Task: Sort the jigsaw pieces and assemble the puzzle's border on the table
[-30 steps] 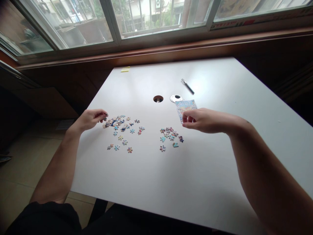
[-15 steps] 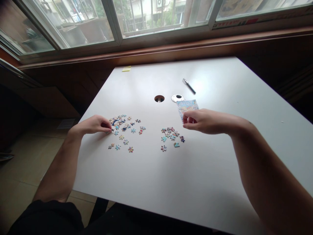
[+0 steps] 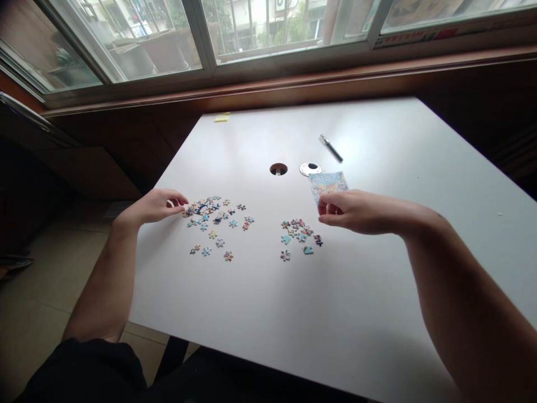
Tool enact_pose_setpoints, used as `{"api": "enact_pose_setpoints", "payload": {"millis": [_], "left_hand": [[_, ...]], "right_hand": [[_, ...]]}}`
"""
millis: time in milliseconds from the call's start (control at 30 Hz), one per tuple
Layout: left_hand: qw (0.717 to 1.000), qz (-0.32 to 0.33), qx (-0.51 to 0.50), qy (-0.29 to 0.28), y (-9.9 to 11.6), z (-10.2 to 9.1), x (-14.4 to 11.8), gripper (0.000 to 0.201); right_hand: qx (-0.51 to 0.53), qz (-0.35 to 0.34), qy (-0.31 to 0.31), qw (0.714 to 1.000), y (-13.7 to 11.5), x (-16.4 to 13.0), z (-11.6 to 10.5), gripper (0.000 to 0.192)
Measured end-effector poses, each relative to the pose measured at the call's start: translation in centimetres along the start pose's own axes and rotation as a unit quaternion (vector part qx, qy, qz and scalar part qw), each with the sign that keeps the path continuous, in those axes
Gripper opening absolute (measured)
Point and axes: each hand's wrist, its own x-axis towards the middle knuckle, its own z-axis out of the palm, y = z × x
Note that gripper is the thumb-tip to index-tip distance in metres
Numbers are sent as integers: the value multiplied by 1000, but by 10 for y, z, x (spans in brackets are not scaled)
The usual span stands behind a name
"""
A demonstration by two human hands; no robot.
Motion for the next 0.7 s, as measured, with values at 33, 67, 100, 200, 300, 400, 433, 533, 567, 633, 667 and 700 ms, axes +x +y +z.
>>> {"api": "enact_pose_setpoints", "payload": {"millis": [33, 67, 100, 200, 300, 400, 433, 533, 567, 633, 667, 700], "left_hand": [[1000, 0, 1, -10, -1, 2, 1, 28], [1000, 3, -3, -20, -2, 3, 2, 30], [1000, 7, -10, -26, -3, 6, 4, 31], [999, 14, -23, -27, -5, 11, 6, 30], [999, 13, -34, -30, -7, 11, 6, 30], [999, 13, -35, -28, -8, 7, 2, 34], [999, 17, -25, -24, -7, 4, 1, 33], [998, 51, 10, -26, 2, 0, -1, 28], [997, 62, 14, -37, 6, 0, -1, 27], [995, 72, 8, -71, 13, 2, 0, 26], [994, 69, 4, -87, 15, 3, 1, 25], [993, 66, 2, -100, 16, 4, 1, 24]], "right_hand": [[-1, -3, -13, 1000, 0, 1, 0, 31], [-4, -5, -32, 999, 1, 2, 0, 32], [-7, -6, -49, 999, 2, 3, 1, 32], [-6, 2, -51, 999, 5, 4, 1, 34], [-1, 9, -53, 999, 6, 4, 1, 35], [1, 14, -54, 998, 7, 4, 1, 34], [-2, 14, -54, 998, 7, 5, 1, 34], [-9, 11, -54, 998, 6, 5, 2, 33], [-10, 9, -54, 998, 6, 5, 2, 33], [-6, 8, -54, 998, 5, 5, 2, 33], [-4, 7, -54, 999, 5, 5, 2, 33], [-3, 6, -54, 999, 5, 4, 2, 33]]}}
